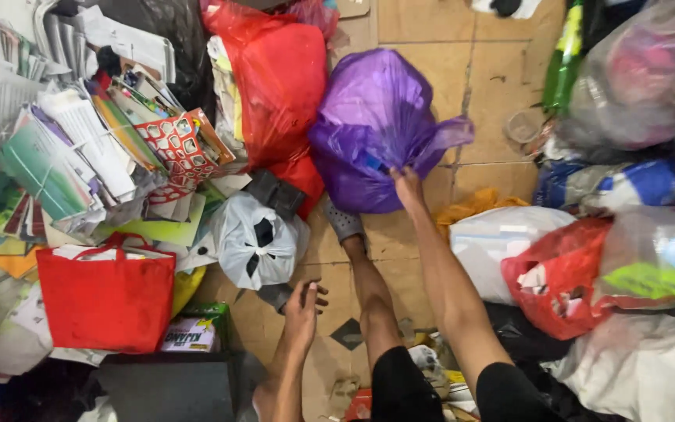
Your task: Sorting through a pile of scrap paper, weighing bundles, and recording weights in a notebook.
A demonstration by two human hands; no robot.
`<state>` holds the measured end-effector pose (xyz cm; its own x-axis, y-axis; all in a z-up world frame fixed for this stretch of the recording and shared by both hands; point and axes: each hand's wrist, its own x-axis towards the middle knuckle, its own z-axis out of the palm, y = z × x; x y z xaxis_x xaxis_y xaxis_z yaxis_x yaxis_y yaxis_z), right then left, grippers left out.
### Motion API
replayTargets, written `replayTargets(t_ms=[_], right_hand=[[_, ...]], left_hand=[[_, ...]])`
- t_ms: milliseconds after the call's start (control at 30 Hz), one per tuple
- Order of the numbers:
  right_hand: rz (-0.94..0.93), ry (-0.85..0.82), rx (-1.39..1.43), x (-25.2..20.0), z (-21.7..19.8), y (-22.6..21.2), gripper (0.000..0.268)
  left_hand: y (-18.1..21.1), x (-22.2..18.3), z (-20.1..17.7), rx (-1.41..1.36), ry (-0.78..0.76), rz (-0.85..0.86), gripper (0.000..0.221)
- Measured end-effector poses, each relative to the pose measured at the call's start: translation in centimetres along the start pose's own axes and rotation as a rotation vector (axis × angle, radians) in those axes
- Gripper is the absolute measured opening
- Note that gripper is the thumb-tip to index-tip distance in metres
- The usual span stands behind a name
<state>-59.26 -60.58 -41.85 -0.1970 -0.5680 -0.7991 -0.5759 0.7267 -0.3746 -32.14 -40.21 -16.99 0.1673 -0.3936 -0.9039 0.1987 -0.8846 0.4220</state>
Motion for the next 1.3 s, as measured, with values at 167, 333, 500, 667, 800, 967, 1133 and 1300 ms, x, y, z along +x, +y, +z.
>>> replayTargets(t_ms=[167, 333, 500, 667, 800, 967, 1133, 1300], right_hand=[[-0.101, -0.053, 0.112, -1.6, 2.5, 4.9, 0.037], [-0.021, -0.077, 0.223, -4.3, 5.1, 6.3, 0.043], [0.115, -0.202, 0.265, -6.3, -0.2, 4.5, 0.054], [-0.184, -0.027, 0.190, -6.1, 3.9, 6.6, 0.069], [-0.075, -0.006, 0.046, -8.7, 5.0, 4.6, 0.079], [-0.064, 0.011, -0.203, -12.2, 7.9, 4.4, 0.092], [-0.034, -0.061, -0.175, -16.2, 9.2, 3.7, 0.100], [-0.085, -0.039, -0.252, -14.2, 6.5, 4.2, 0.102]], left_hand=[[-1.2, -3.4, -1.4, -0.033, -0.063, -0.075, 0.041], [0.3, -7.7, -2.8, -0.008, 0.081, -0.038, 0.037], [-2.9, -7.7, -4.3, -0.076, 0.153, 0.011, 0.036], [-4.9, -7.6, -4.7, -0.032, 0.159, -0.057, 0.038], [-4.6, -7.9, -4.1, -0.006, 0.134, -0.076, 0.040], [-5.7, -7.7, -2.4, 0.064, 0.086, -0.093, 0.040], [-6.8, -8.7, -2.7, 0.031, 0.090, -0.063, 0.039], [-5.2, -9.0, -3.3, 0.091, 0.091, -0.096, 0.039]])
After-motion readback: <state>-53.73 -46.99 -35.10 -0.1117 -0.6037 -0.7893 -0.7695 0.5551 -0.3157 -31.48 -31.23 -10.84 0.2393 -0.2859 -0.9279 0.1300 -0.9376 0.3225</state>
